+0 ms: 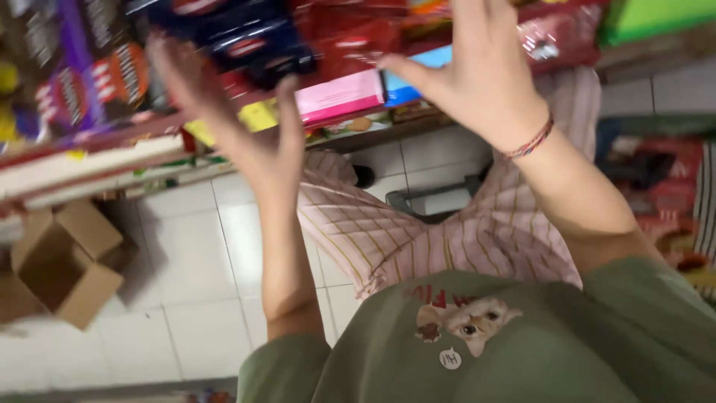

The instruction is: Clean grocery shelves and organize snacks using a blue and red cloth.

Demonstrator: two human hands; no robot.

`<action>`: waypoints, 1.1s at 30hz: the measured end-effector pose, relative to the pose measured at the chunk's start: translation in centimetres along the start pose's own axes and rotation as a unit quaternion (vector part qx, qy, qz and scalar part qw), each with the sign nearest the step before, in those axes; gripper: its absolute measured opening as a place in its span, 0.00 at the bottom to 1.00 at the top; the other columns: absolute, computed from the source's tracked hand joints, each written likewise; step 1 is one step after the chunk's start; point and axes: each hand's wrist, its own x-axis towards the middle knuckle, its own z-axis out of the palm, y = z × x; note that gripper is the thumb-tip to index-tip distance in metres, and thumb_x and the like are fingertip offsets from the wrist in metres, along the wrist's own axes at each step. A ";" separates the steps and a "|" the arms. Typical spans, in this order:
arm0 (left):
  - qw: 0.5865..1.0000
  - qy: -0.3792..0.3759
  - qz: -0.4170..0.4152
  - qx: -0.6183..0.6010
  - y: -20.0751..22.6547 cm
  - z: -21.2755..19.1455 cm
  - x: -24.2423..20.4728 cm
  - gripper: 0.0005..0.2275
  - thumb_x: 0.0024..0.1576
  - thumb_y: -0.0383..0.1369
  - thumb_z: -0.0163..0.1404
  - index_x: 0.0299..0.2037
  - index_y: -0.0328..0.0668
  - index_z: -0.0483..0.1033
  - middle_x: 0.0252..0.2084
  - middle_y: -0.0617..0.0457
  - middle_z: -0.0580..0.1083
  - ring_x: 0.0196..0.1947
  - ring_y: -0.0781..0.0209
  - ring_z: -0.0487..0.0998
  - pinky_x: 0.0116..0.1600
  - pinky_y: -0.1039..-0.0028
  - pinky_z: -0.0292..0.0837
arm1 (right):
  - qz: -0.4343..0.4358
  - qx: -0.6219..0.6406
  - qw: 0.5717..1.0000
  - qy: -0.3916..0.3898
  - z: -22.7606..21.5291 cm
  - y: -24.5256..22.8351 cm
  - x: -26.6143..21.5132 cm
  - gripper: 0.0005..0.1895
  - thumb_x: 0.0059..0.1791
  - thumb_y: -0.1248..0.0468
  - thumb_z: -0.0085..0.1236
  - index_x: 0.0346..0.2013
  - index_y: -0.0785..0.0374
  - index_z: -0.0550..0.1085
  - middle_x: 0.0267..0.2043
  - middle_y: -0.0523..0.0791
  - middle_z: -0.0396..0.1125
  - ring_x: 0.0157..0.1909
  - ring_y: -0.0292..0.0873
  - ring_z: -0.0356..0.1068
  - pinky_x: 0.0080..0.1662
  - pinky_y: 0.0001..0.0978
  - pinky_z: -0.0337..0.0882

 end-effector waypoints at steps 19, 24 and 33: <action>0.635 -0.749 -0.149 -0.115 -16.4 24.1 -38.3 0.21 0.59 0.26 0.45 0.64 0.33 0.71 0.60 0.32 0.74 0.63 0.37 0.73 0.65 0.61 0.67 | 0.611 -0.099 0.783 0.055 -5.4 4.3 -53.9 0.17 0.52 0.67 0.57 0.56 0.67 0.73 0.45 0.55 0.70 0.44 0.54 0.72 0.47 0.45 0.73; 0.573 -0.759 -0.247 -0.186 -15.9 24.7 -39.3 0.24 0.56 0.30 0.53 0.64 0.29 0.68 0.62 0.36 0.73 0.63 0.47 0.73 0.64 0.65 0.66 | 0.632 -0.158 0.741 -0.161 -1.9 1.0 -58.1 0.23 0.48 0.65 0.59 0.58 0.59 0.70 0.53 0.57 0.67 0.51 0.61 0.70 0.48 0.52 0.72; 0.581 -0.737 -0.284 -0.196 -18.9 22.9 -41.3 0.20 0.62 0.34 0.48 0.62 0.31 0.72 0.60 0.41 0.75 0.60 0.50 0.75 0.63 0.67 0.69 | 0.700 -0.150 0.693 -0.080 1.9 3.1 -58.4 0.34 0.43 0.72 0.52 0.65 0.55 0.64 0.55 0.58 0.68 0.47 0.64 0.71 0.45 0.55 0.72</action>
